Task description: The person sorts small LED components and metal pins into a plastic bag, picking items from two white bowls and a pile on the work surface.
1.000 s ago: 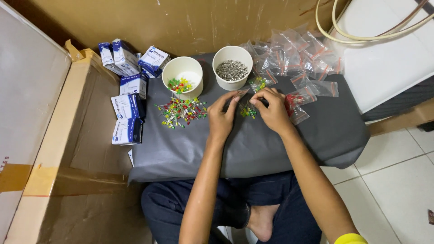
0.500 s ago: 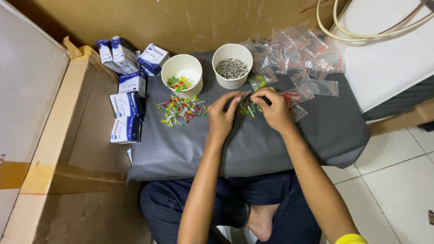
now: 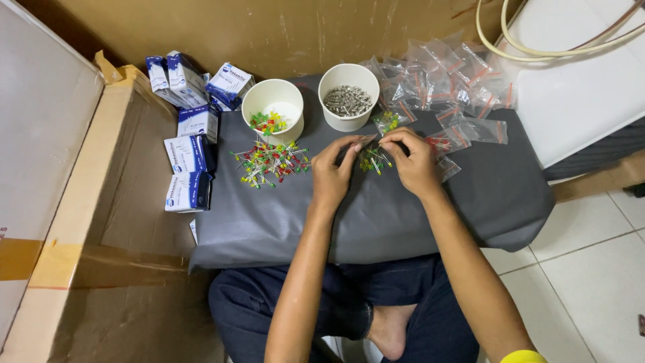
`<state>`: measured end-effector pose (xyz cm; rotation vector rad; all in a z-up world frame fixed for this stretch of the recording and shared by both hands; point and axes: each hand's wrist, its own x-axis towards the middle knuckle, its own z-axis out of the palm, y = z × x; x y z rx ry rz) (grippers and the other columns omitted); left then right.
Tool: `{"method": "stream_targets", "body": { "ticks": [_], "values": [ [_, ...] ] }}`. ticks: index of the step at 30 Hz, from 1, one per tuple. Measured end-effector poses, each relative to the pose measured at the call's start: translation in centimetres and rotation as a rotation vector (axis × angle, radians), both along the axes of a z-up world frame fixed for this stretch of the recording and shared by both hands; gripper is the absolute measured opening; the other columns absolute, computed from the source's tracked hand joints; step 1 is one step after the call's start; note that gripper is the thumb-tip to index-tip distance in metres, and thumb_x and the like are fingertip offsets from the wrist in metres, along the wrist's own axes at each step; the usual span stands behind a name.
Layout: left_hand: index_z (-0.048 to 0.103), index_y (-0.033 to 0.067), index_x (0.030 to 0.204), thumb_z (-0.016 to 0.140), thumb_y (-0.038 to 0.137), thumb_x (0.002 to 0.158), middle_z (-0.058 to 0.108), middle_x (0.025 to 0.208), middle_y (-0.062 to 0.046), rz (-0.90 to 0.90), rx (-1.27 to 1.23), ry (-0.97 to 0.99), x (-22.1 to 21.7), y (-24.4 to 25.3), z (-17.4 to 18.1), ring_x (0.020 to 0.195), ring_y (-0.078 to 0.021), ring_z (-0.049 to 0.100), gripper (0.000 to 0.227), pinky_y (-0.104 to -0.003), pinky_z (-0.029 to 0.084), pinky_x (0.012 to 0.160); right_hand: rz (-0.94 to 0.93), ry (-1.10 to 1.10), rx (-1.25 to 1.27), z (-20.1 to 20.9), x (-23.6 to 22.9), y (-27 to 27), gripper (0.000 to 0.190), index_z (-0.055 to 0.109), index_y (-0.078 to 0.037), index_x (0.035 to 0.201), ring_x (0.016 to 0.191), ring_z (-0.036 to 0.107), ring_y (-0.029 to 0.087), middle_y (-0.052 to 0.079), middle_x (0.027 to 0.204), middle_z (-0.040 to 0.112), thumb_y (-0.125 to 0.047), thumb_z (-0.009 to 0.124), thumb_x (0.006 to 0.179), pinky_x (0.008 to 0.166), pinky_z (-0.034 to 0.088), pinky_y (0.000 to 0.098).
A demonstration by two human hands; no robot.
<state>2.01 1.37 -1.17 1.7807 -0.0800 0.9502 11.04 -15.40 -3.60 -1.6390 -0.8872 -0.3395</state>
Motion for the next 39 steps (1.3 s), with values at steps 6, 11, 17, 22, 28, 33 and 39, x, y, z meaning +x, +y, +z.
{"method": "stream_targets", "body": {
  "ticks": [6, 11, 17, 22, 28, 33, 39],
  "values": [
    [0.077, 0.0088, 0.104, 0.078, 0.005, 0.088, 0.079, 0.093, -0.011, -0.029, 0.017, -0.008, 0.1, 0.1, -0.2, 0.089, -0.0323, 0.076, 0.016, -0.042, 0.061, 0.080, -0.161, -0.168, 0.170, -0.2, 0.1, 0.1, 0.009, 0.071, 0.003, 0.096, 0.088, 0.069, 0.028, 0.013, 0.090, 0.071, -0.002, 0.069, 0.103, 0.082, 0.053, 0.0371],
    [0.076, 0.0077, 0.103, 0.079, 0.003, 0.086, 0.078, 0.093, -0.012, -0.051, 0.034, 0.000, 0.4, -0.1, -0.5, 0.088, -0.0327, 0.076, 0.018, -0.042, 0.061, 0.079, -0.264, -0.255, 0.258, 0.4, -0.7, 0.2, 0.012, 0.070, 0.005, 0.095, 0.085, 0.067, 0.029, 0.015, 0.089, 0.070, -0.002, 0.068, 0.104, 0.080, 0.053, 0.0370],
    [0.077, 0.0074, 0.102, 0.079, 0.001, 0.085, 0.079, 0.093, -0.011, -0.104, 0.058, 0.002, 0.3, -0.2, -0.4, 0.091, -0.0342, 0.076, 0.018, -0.041, 0.061, 0.079, -0.185, -0.303, 0.236, 0.6, -0.6, 0.4, 0.013, 0.070, 0.005, 0.093, 0.083, 0.066, 0.030, 0.015, 0.087, 0.070, -0.002, 0.068, 0.104, 0.078, 0.052, 0.0366],
    [0.077, 0.0082, 0.102, 0.079, 0.003, 0.086, 0.078, 0.094, -0.011, -0.120, 0.049, 0.018, 0.3, -0.4, -0.5, 0.091, -0.0335, 0.076, 0.017, -0.041, 0.062, 0.079, -0.137, -0.321, 0.155, 2.4, -1.5, 0.6, 0.013, 0.072, 0.004, 0.092, 0.083, 0.067, 0.030, 0.013, 0.087, 0.072, -0.002, 0.069, 0.102, 0.079, 0.053, 0.0372],
    [0.076, 0.0072, 0.102, 0.076, 0.001, 0.087, 0.078, 0.095, -0.012, -0.148, 0.076, 0.007, 0.2, -0.5, 0.0, 0.092, -0.0341, 0.075, 0.016, -0.042, 0.061, 0.079, -0.127, -0.310, 0.136, 2.2, -1.5, 0.6, 0.012, 0.073, 0.005, 0.092, 0.083, 0.066, 0.032, 0.014, 0.089, 0.073, -0.001, 0.069, 0.102, 0.077, 0.052, 0.0394],
    [0.076, 0.0062, 0.101, 0.076, 0.001, 0.087, 0.078, 0.095, -0.013, -0.148, 0.072, 0.012, -0.1, -0.5, 0.2, 0.092, -0.0342, 0.075, 0.015, -0.042, 0.061, 0.079, -0.137, -0.313, 0.144, 2.4, -1.6, 0.7, 0.011, 0.073, 0.005, 0.094, 0.083, 0.066, 0.032, 0.014, 0.090, 0.073, -0.001, 0.069, 0.102, 0.077, 0.052, 0.0402],
    [0.075, 0.0055, 0.102, 0.076, 0.002, 0.089, 0.078, 0.094, -0.013, -0.122, 0.059, 0.012, -0.1, -0.5, 0.1, 0.090, -0.0343, 0.076, 0.014, -0.041, 0.062, 0.078, -0.116, -0.304, 0.105, 2.5, -1.6, 0.7, 0.005, 0.077, 0.001, 0.095, 0.086, 0.067, 0.030, 0.012, 0.094, 0.075, -0.001, 0.074, 0.097, 0.081, 0.052, 0.0384]
  ]
}}
